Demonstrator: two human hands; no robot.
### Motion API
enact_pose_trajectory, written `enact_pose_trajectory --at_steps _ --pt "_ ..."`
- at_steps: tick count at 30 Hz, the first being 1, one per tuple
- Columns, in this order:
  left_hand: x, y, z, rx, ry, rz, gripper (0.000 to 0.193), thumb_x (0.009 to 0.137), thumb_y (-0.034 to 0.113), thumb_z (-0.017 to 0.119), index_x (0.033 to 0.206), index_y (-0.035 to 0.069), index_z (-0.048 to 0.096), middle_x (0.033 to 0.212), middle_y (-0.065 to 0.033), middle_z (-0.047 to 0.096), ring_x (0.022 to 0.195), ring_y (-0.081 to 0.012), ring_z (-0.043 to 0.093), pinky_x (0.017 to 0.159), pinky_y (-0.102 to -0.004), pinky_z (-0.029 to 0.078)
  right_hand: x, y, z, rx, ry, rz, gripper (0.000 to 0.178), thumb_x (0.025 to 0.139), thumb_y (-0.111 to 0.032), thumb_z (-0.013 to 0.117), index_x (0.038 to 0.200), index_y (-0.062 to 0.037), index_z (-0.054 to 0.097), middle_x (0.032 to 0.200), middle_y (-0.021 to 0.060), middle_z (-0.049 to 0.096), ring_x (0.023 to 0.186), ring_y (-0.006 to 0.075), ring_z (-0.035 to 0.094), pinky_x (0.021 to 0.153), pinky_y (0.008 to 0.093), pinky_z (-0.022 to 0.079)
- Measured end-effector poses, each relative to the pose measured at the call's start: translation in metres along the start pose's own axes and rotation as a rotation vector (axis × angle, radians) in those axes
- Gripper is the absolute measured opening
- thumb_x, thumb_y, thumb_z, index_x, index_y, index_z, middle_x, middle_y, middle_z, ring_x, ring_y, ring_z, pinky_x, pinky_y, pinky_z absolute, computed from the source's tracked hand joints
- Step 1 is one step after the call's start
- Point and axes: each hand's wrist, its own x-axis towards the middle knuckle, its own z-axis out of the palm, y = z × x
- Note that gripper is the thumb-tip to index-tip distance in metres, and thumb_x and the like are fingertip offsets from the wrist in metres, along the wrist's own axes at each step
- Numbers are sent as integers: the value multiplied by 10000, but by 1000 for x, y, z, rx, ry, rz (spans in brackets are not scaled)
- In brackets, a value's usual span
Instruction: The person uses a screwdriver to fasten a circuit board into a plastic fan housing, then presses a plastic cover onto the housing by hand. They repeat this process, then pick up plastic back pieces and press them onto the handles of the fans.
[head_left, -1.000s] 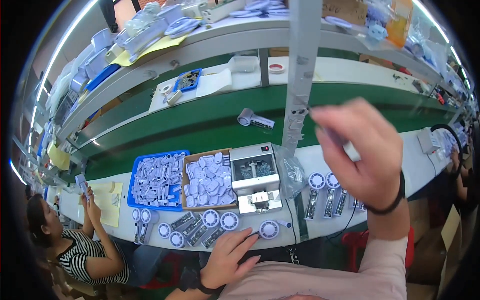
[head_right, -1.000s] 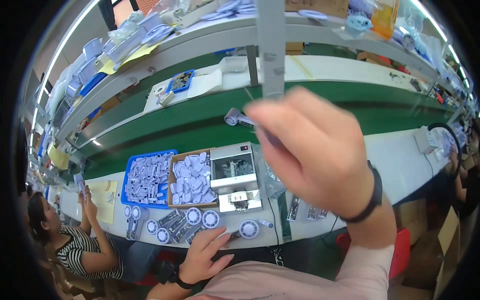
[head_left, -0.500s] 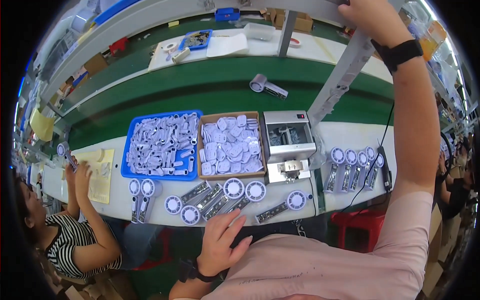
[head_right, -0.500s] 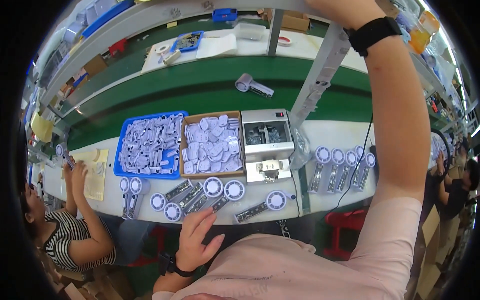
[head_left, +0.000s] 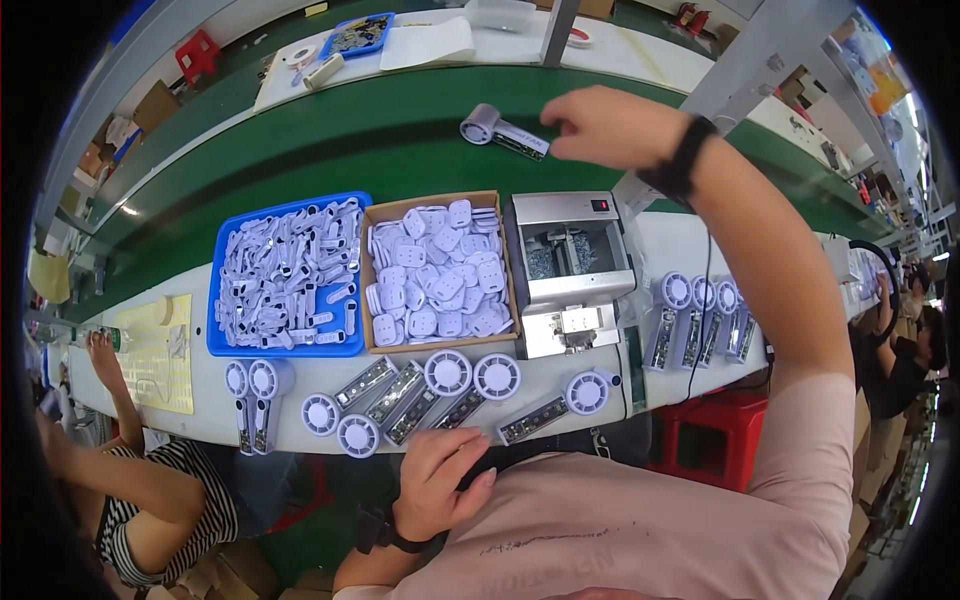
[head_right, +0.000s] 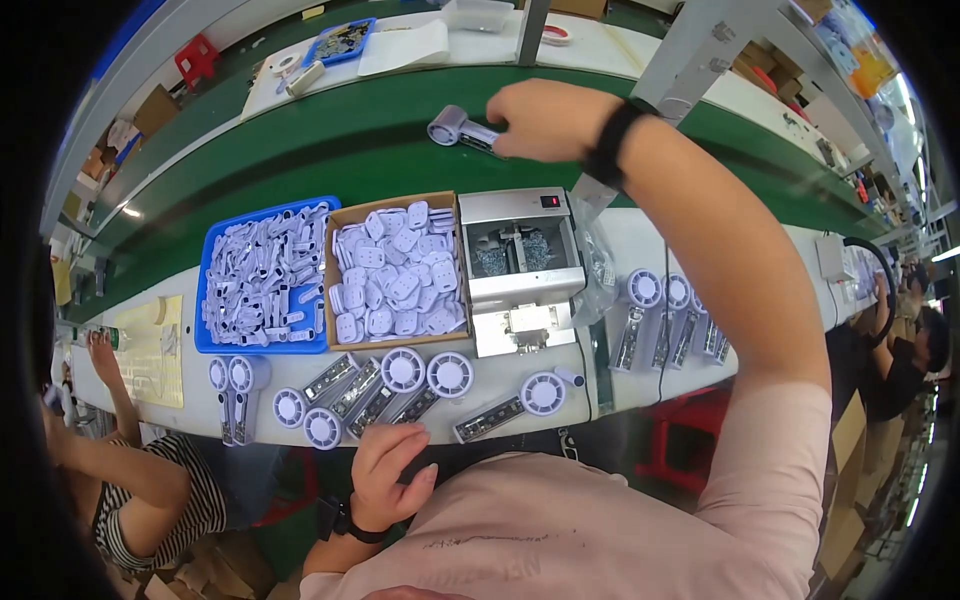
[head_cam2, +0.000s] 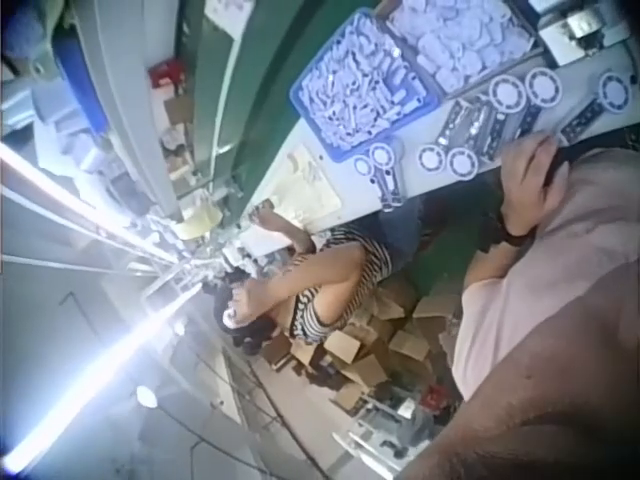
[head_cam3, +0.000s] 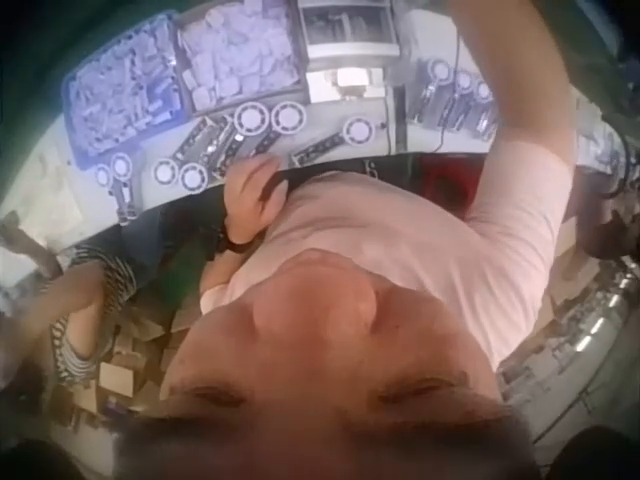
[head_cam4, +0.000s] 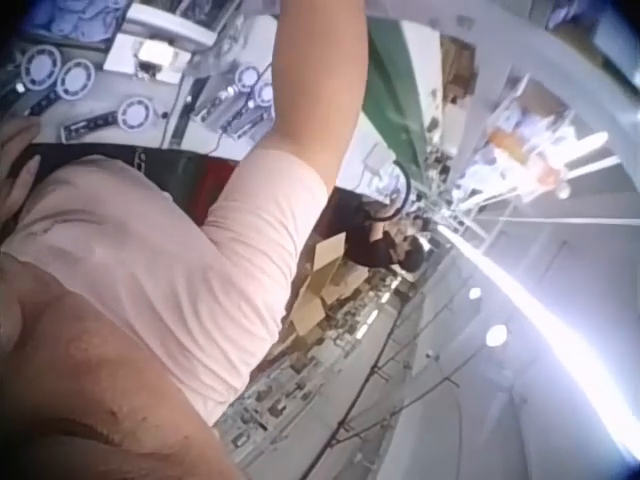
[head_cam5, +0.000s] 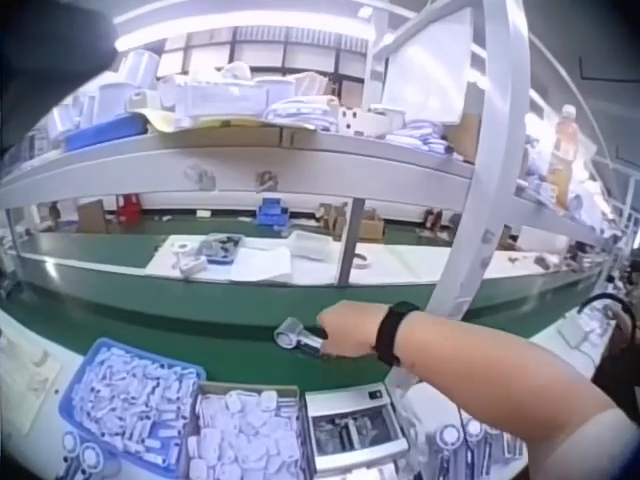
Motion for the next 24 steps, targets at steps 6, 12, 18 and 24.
enact_pose_trajectory --at_steps 6,12,18,24 --pt "-3 6 4 38 98 -93 447 823 121 879 1242 24 758 1244 -149 747 997 -343 717 857 -437 554 127 30 49 -262 -245 79 573 911 -398 794 1281 38 751 1185 263 786 1112 419 761 970 493 597" --pt "-25 7 3 50 61 -179 415 852 129 849 1226 -7 735 1230 -195 742 1014 -375 706 868 -462 559 179 91 138 -306 -295 19 547 876 -458 814 1123 29 795 1038 251 804 1006 410 780 917 495 615" --pt "-22 -4 6 -12 22 -177 423 857 115 836 1244 -12 725 1218 -203 740 1017 -386 702 882 -472 561 168 69 101 -56 -226 79 539 919 -489 748 943 49 775 856 198 770 749 338 769 713 474 618" --pt "-20 -4 6 -44 -31 -135 415 875 146 834 1255 15 730 1235 -182 732 1009 -379 691 867 -473 555 41 0 11 122 -106 137 522 998 -459 693 1007 61 739 800 142 726 634 242 693 616 400 574"
